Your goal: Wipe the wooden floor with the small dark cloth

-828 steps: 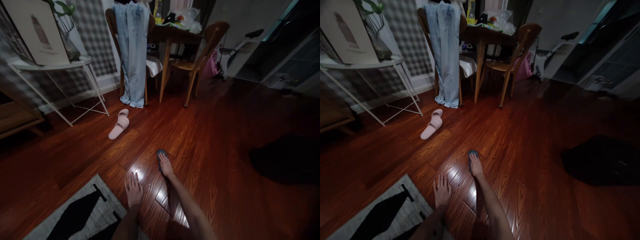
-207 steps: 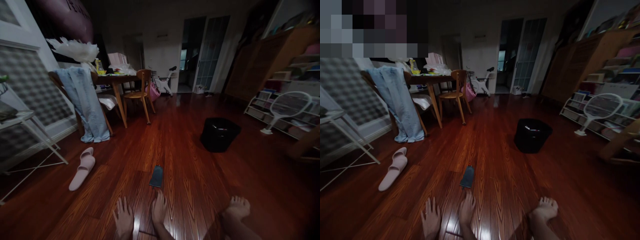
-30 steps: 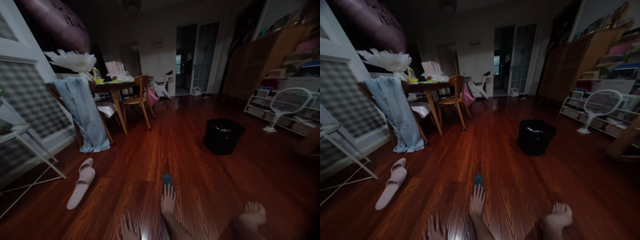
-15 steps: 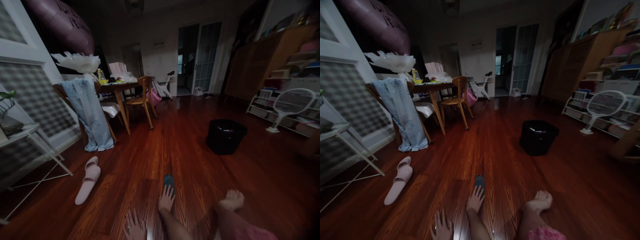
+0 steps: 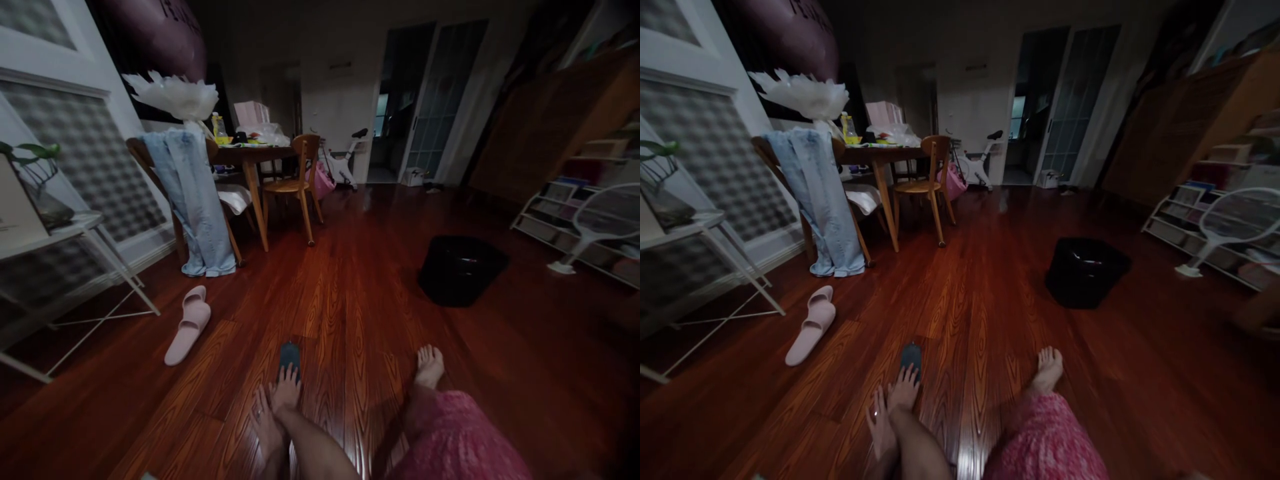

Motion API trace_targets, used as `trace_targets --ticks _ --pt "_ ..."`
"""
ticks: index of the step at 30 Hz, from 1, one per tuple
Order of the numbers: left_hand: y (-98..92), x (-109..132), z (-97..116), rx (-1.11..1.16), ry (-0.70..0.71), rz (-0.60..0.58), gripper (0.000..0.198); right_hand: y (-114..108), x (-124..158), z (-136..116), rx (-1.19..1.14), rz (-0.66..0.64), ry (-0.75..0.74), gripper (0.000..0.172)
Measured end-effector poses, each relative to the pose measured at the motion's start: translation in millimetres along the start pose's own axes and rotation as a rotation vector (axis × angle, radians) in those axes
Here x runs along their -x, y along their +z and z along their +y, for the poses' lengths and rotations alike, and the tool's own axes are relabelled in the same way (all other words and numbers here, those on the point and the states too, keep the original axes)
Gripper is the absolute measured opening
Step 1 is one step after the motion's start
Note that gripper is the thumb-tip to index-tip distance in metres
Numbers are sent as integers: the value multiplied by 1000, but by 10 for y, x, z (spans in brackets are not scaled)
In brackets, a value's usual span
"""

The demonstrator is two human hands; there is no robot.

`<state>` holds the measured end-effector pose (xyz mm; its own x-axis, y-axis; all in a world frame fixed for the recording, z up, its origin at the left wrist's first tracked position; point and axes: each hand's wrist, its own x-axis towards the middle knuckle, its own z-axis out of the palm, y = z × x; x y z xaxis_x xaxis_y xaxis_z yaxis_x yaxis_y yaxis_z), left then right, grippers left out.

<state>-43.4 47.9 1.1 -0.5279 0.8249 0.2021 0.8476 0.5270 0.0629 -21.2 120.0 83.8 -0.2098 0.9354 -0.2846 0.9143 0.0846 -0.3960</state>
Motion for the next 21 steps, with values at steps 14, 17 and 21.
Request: trace_targets --ticks 14,17,21 --pt "-195 -79 83 111 -74 95 62 -564 67 1207 26 -106 -262 74" --pt "-255 -63 68 108 -65 46 62 -672 97 1320 42 -120 -211 72" --pt "-233 -45 33 117 -50 -10 63 -671 134 1352 49 -76 -143 62"
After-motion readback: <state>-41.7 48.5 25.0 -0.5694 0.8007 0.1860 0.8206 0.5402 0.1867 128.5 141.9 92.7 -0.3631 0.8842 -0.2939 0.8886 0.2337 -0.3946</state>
